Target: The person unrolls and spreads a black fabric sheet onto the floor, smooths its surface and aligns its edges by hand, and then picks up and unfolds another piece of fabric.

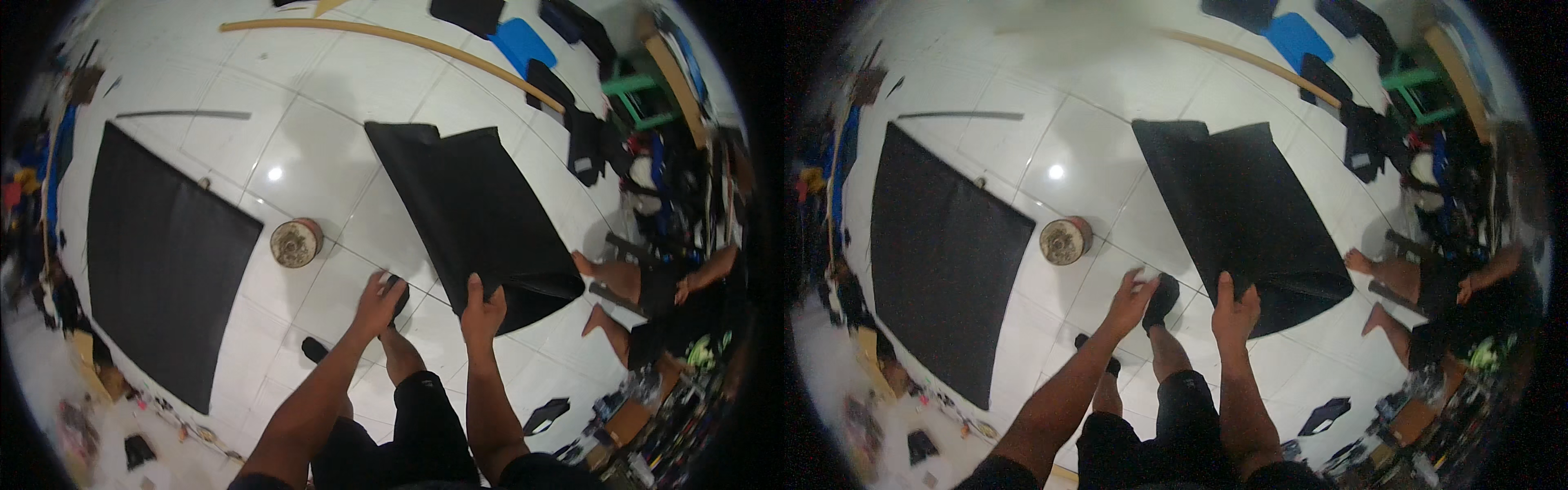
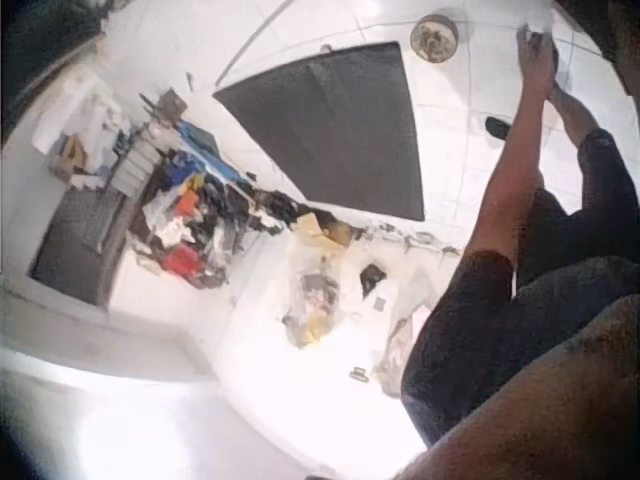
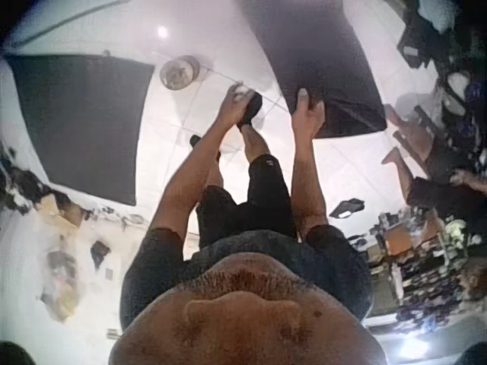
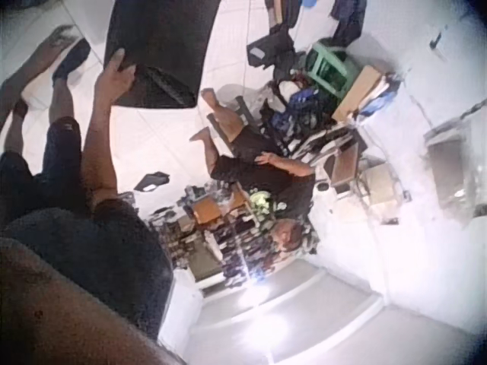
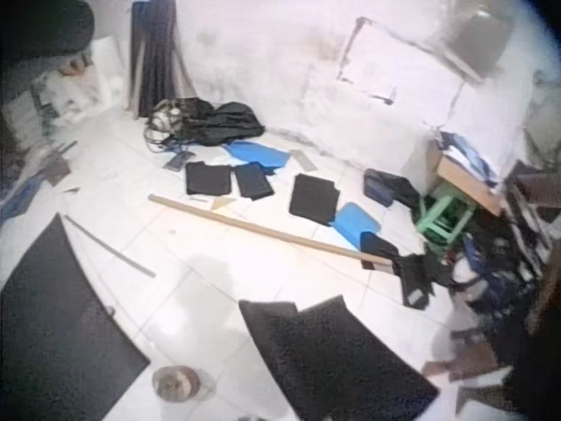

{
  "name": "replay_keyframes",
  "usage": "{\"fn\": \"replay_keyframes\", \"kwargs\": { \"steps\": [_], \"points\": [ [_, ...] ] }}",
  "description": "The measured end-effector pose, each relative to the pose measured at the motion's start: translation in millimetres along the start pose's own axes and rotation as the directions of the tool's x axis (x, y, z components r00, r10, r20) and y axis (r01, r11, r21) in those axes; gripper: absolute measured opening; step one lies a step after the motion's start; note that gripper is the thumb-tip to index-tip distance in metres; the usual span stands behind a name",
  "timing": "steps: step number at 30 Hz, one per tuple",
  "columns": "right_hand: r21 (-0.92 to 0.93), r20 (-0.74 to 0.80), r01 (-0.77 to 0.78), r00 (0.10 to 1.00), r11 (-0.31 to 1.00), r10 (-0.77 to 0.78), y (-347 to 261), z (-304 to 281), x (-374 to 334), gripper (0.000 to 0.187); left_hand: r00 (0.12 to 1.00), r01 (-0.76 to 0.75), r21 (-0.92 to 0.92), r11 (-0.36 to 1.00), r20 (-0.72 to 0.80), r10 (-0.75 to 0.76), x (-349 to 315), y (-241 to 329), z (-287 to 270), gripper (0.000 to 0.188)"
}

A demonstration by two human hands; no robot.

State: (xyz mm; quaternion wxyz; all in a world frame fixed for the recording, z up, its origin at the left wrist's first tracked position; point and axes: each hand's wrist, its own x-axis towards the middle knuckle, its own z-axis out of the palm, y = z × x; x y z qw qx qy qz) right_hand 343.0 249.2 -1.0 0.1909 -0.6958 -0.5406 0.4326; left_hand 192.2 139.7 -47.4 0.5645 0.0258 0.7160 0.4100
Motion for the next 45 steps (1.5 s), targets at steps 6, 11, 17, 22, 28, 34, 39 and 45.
{"fn": "replay_keyframes", "kwargs": {
  "steps": [6,11,17,22,28,34,39,45],
  "points": [
    [0.045,0.001,0.335,0.942,0.941,-0.335,-58.9,-6.9,-3.8,0.032,0.970,0.184,-0.463,0.867,0.230,-0.082,44.5,72.2,70.1,0.117],
    [-0.107,0.358,0.649,0.732,0.753,-0.580,-132.6,-37.0,27.4,0.017,0.975,0.202,-0.756,0.623,0.213,-0.058,9.9,128.3,72.3,0.102],
    [-0.012,0.471,0.910,0.370,0.414,-0.801,-204.3,-57.2,27.1,0.018,0.878,0.213,-0.937,0.278,0.308,0.366,-10.2,155.5,70.4,0.075],
    [-0.079,0.664,0.762,0.522,0.643,-0.536,-217.5,-66.6,19.7,0.019,0.962,0.220,-0.851,0.476,0.270,0.038,-35.1,144.0,60.5,0.084],
    [-0.317,0.769,0.762,0.555,0.564,-0.318,-186.8,-71.8,41.2,0.016,0.998,0.059,0.285,0.957,0.019,-0.067,-26.3,106.7,24.2,0.061],
    [-0.195,0.972,0.913,0.229,0.360,-0.055,-170.6,-39.2,-17.3,0.022,0.892,-0.375,0.150,0.915,-0.210,0.401,-24.4,185.8,24.9,0.070],
    [-0.122,0.992,0.915,0.121,0.385,0.027,-161.3,-39.2,-38.2,0.024,0.877,-0.374,0.497,0.783,-0.086,0.473,-37.2,199.3,55.7,0.074],
    [-0.057,0.998,0.893,0.051,0.446,0.025,-130.4,-39.8,-58.4,0.029,0.897,-0.418,0.555,0.719,0.129,0.422,-27.6,194.1,58.7,0.048]
  ]
}}
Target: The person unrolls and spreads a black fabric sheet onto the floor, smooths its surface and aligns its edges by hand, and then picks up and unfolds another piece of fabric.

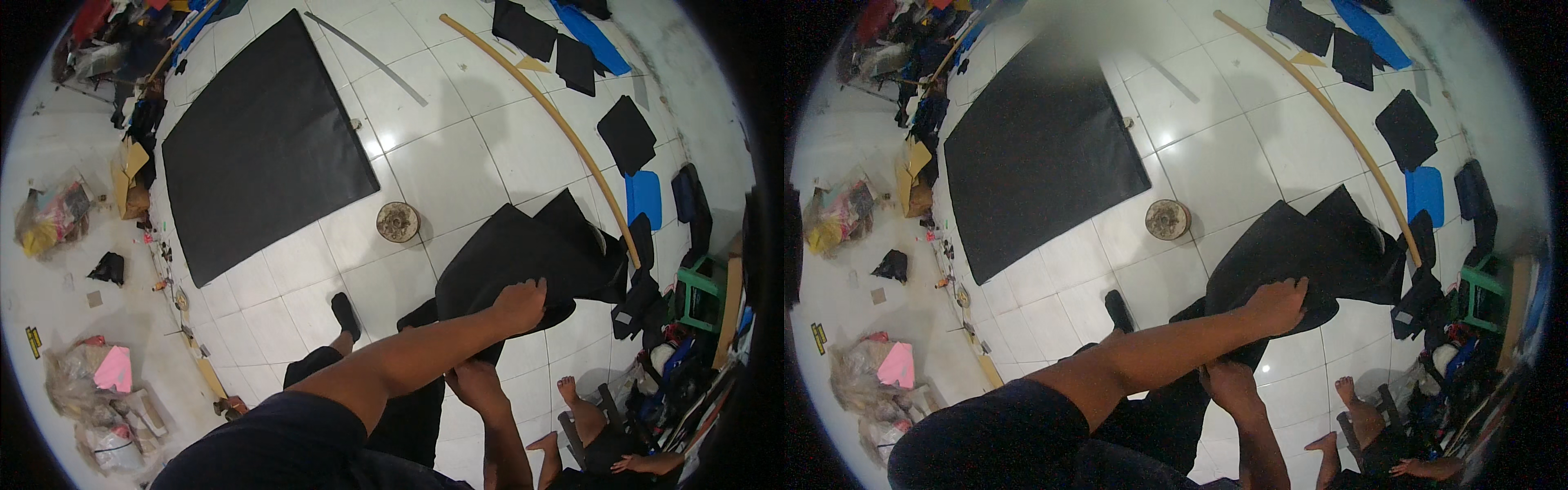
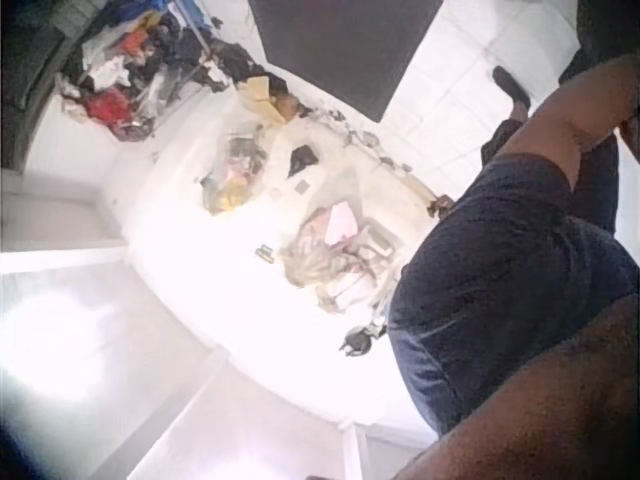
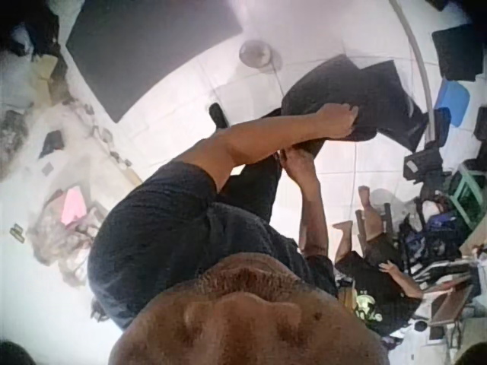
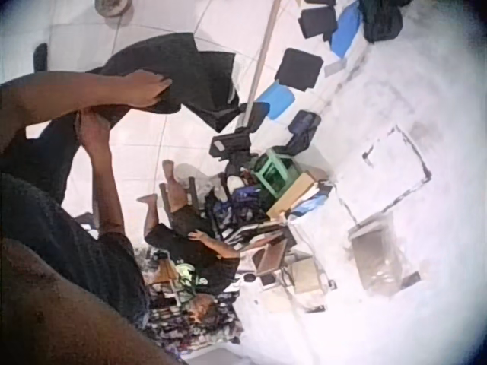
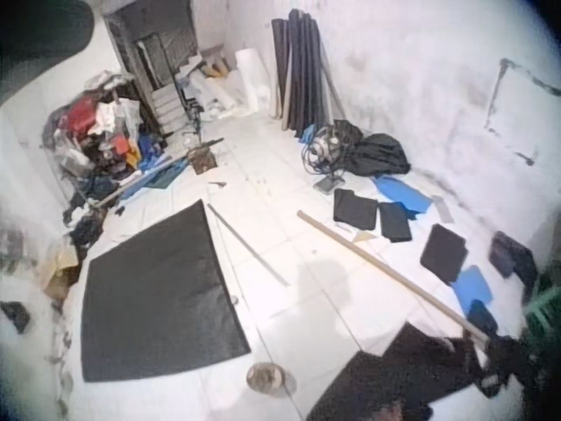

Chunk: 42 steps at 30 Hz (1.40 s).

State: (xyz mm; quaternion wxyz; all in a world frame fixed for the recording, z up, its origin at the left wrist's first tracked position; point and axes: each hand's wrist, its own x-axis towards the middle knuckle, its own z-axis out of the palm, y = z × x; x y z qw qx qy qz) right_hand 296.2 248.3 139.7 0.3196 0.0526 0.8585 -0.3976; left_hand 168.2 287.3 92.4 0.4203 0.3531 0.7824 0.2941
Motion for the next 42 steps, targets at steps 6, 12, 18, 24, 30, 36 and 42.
{"fn": "replay_keyframes", "kwargs": {
  "steps": [6,12,18,24,30,36,42],
  "points": [
    [0.325,-0.184,-0.221,0.939,0.919,0.291,2.1,22.5,-33.9,0.038,0.962,0.130,-0.141,0.981,-0.221,-0.159,16.1,-12.8,-27.2,0.020],
    [0.261,-0.490,-0.279,0.787,0.924,0.375,27.3,42.7,-49.3,0.056,0.835,0.197,-0.398,0.896,-0.410,-0.366,-19.6,-48.1,-65.0,0.043],
    [0.407,-0.130,-0.391,0.870,0.826,0.476,30.3,-12.5,-54.0,0.073,0.795,0.067,-0.758,0.649,-0.352,-0.494,-41.0,-69.6,-70.4,0.036],
    [0.530,0.017,-0.396,0.889,0.750,0.457,58.6,-22.1,-47.4,0.094,0.827,-0.030,-0.887,0.460,-0.281,-0.487,-56.8,-2.5,-93.0,0.030],
    [0.629,0.034,-0.277,0.943,0.727,0.330,59.4,-75.9,-36.6,0.093,0.831,-0.034,-0.886,0.463,-0.282,-0.479,-64.0,61.9,-143.2,0.031],
    [0.391,-0.372,-0.041,0.907,0.920,0.198,48.0,-112.1,-62.0,0.075,0.734,-0.358,-0.888,0.289,-0.459,-0.501,-81.0,108.3,-213.4,0.037],
    [0.411,-0.381,-0.018,0.905,0.912,0.190,8.8,-105.4,-78.8,0.036,0.717,-0.526,-0.833,0.173,-0.543,-0.438,-143.8,95.5,-281.7,0.043]
  ]
}}
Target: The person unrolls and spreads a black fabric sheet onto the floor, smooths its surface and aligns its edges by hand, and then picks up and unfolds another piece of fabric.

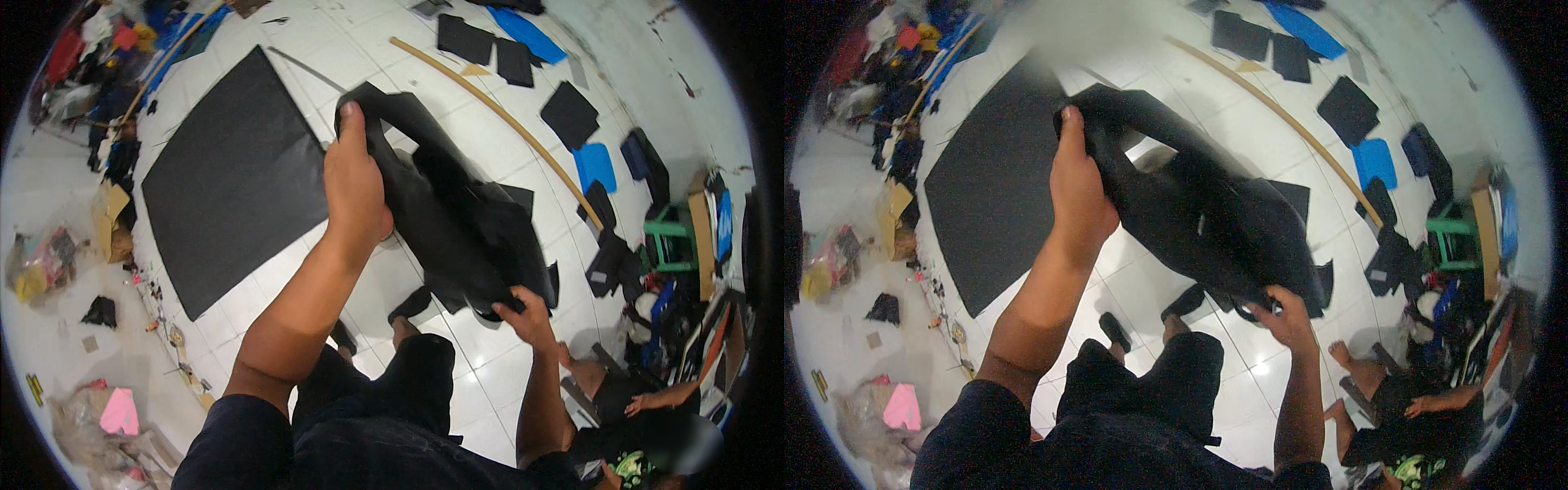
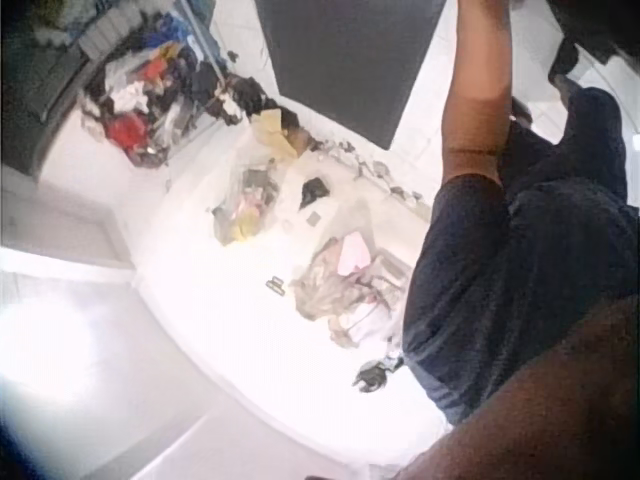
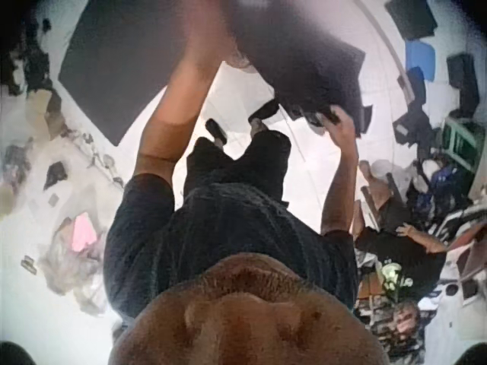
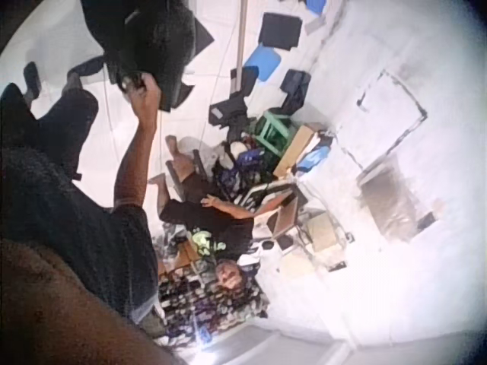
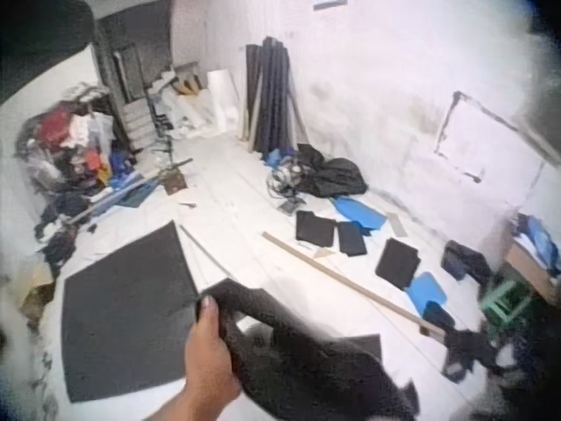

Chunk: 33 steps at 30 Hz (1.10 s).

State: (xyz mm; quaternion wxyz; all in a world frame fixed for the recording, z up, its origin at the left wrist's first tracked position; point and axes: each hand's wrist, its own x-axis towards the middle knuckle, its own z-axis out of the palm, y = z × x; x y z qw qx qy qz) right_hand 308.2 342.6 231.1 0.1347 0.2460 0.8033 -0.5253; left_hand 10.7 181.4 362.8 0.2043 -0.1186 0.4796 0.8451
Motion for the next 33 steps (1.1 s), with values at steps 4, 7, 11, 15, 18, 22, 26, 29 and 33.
{"fn": "replay_keyframes", "kwargs": {
  "steps": [4,7,11,15,18,22,26,29,33],
  "points": [
    [0.105,-0.052,0.140,0.989,0.985,-0.135,-22.5,57.1,-9.6,0.028,0.964,-0.196,0.317,0.928,-0.112,0.241,-14.6,48.2,-79.1,0.046],
    [0.001,-0.108,0.167,0.980,0.986,-0.165,-67.7,92.3,-32.3,0.030,0.758,-0.398,0.781,0.482,-0.016,0.652,-40.5,100.5,-167.2,0.026],
    [-0.371,-0.191,0.334,0.886,0.866,-0.423,-101.2,125.6,-57.3,0.025,0.701,-0.272,0.948,0.165,0.078,0.709,-100.6,145.1,-289.8,0.031],
    [-0.483,-0.059,0.555,0.751,0.677,-0.658,-190.5,169.8,-93.3,0.023,0.917,0.157,0.925,0.347,-0.266,0.296,-195.8,172.4,-477.9,0.021],
    [-0.494,0.075,0.658,0.683,0.568,-0.726,-272.5,216.2,-120.2,0.027,0.856,0.468,0.765,0.442,-0.518,-0.011,-285.4,180.3,-582.0,0.020],
    [-0.377,0.210,0.819,0.530,0.432,-0.822,-378.4,282.6,-154.0,0.030,0.816,0.567,0.821,0.073,-0.547,-0.186,-398.2,195.7,-687.1,0.037],
    [-0.218,0.339,0.917,0.392,0.335,-0.855,-440.6,333.3,-164.9,0.032,0.690,0.722,0.523,0.453,-0.493,-0.530,-462.7,221.8,-707.1,0.054],
    [-0.124,0.490,0.969,0.245,0.212,-0.837,-461.5,371.1,-168.7,0.042,0.680,0.698,0.352,0.624,-0.598,-0.424,-482.0,200.4,-721.2,0.053],
    [0.074,0.380,0.973,0.175,0.218,-0.908,-475.7,440.2,-167.3,0.037,0.675,0.280,-0.476,0.833,-0.519,-0.524,-519.6,133.7,-856.0,0.035]
  ]
}}
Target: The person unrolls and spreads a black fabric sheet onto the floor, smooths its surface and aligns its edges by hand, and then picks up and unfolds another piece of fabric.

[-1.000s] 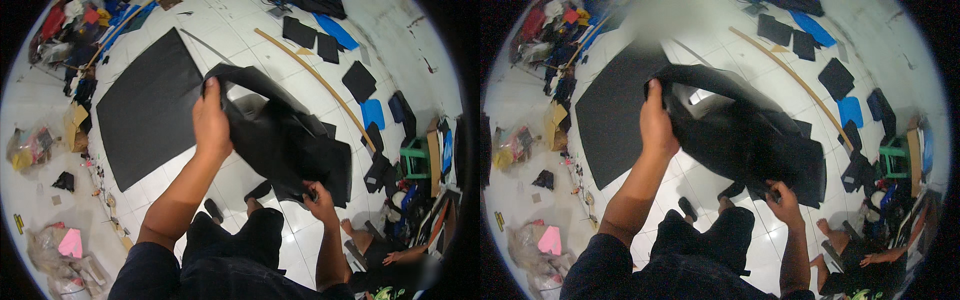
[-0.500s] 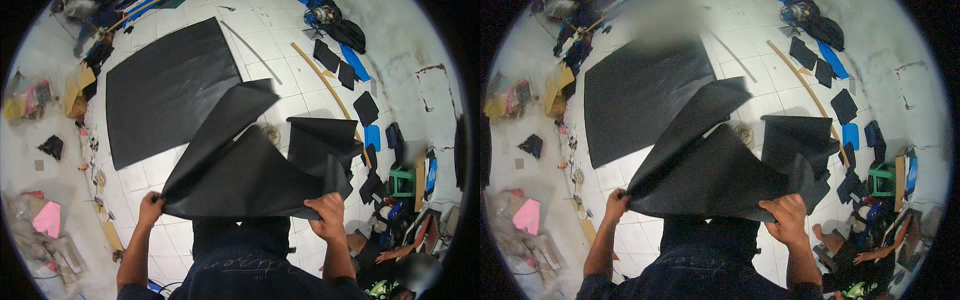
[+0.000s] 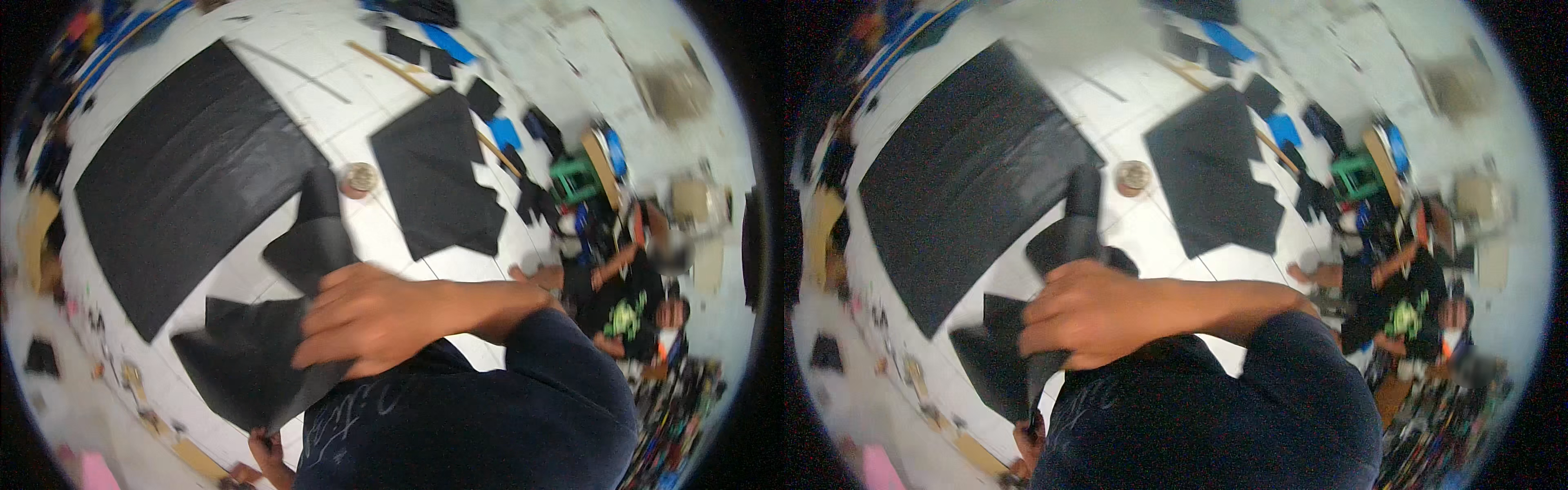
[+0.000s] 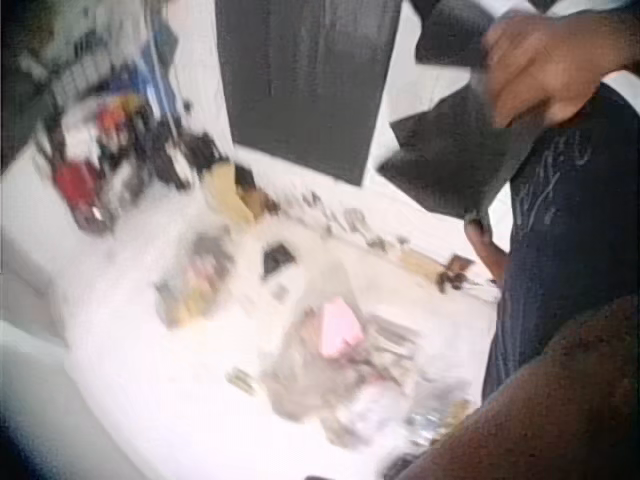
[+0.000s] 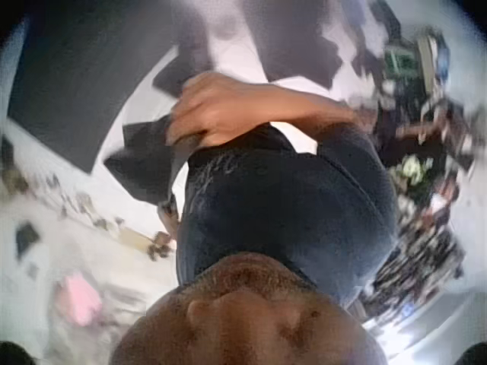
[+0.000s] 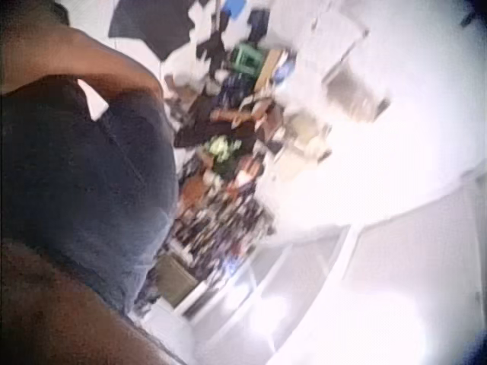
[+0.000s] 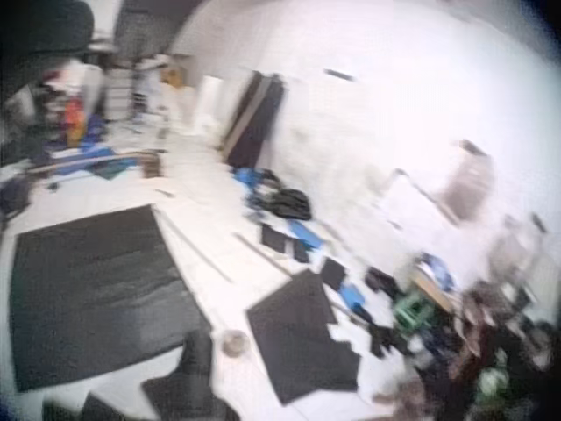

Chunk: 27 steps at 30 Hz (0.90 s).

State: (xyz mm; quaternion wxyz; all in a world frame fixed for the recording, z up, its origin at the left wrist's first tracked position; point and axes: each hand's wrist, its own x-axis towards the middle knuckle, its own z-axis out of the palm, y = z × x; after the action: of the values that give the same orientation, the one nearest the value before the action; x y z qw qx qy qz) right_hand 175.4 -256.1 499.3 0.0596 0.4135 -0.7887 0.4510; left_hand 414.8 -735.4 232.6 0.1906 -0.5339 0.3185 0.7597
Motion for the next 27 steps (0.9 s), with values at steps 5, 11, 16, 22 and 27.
{"fn": "replay_keyframes", "kwargs": {
  "steps": [5,11,16,22,27],
  "points": [
    [0.031,-0.097,-0.065,0.993,0.997,0.067,25.9,16.9,2.5,0.036,0.875,-0.482,0.465,0.743,0.298,0.381,14.4,33.8,-18.5,0.029],
    [0.044,0.045,-0.232,0.972,0.972,0.230,67.7,29.2,41.3,0.030,0.710,-0.661,0.101,0.744,-0.238,0.663,92.4,182.4,-60.7,0.038],
    [-0.232,0.090,-0.311,0.937,0.922,0.339,118.8,10.7,65.8,0.036,0.246,-0.786,0.616,0.060,0.222,0.944,155.6,268.1,-18.6,0.047],
    [-0.498,-0.114,-0.557,0.802,0.665,0.586,258.5,10.4,80.7,0.031,0.396,-0.907,0.073,0.414,-0.181,0.900,203.5,411.3,-17.9,0.041],
    [-0.475,-0.349,-0.811,0.529,0.340,0.773,396.5,35.0,73.2,0.020,0.536,-0.844,-0.107,0.525,-0.148,0.831,263.5,531.1,68.3,0.041]
  ]
}}
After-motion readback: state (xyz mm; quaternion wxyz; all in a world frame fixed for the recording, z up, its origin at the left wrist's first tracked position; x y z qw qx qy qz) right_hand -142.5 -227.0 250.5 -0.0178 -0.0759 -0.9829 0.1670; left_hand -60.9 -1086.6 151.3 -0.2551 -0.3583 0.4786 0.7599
